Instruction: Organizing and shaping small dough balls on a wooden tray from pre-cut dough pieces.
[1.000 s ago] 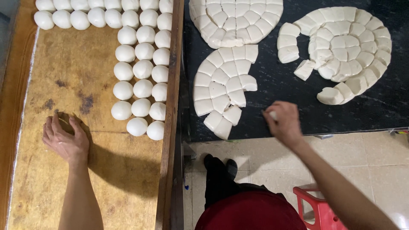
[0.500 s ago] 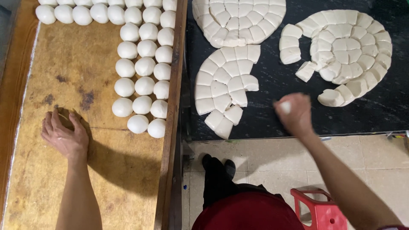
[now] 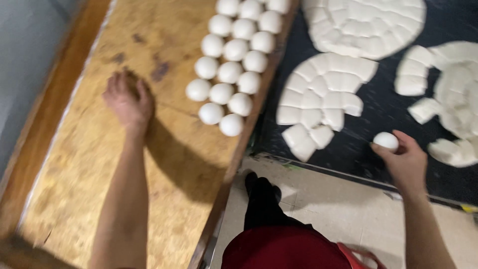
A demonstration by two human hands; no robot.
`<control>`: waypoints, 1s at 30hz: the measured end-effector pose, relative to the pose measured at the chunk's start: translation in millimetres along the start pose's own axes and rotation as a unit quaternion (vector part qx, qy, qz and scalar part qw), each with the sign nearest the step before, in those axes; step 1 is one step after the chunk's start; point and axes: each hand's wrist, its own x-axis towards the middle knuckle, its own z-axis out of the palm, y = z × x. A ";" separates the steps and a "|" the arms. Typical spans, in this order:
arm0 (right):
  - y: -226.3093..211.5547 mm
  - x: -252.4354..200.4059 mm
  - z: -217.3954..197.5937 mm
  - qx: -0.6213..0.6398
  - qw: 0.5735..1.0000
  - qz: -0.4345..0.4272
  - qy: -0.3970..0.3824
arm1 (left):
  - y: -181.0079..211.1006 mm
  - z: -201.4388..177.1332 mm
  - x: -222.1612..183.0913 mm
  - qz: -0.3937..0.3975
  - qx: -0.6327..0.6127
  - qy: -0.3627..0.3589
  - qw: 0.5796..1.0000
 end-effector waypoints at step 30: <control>-209.8 50.7 100.3 0.082 0.972 -0.214 -0.059 | 15.7 -12.8 5.1 -0.027 -0.025 -0.032 0.999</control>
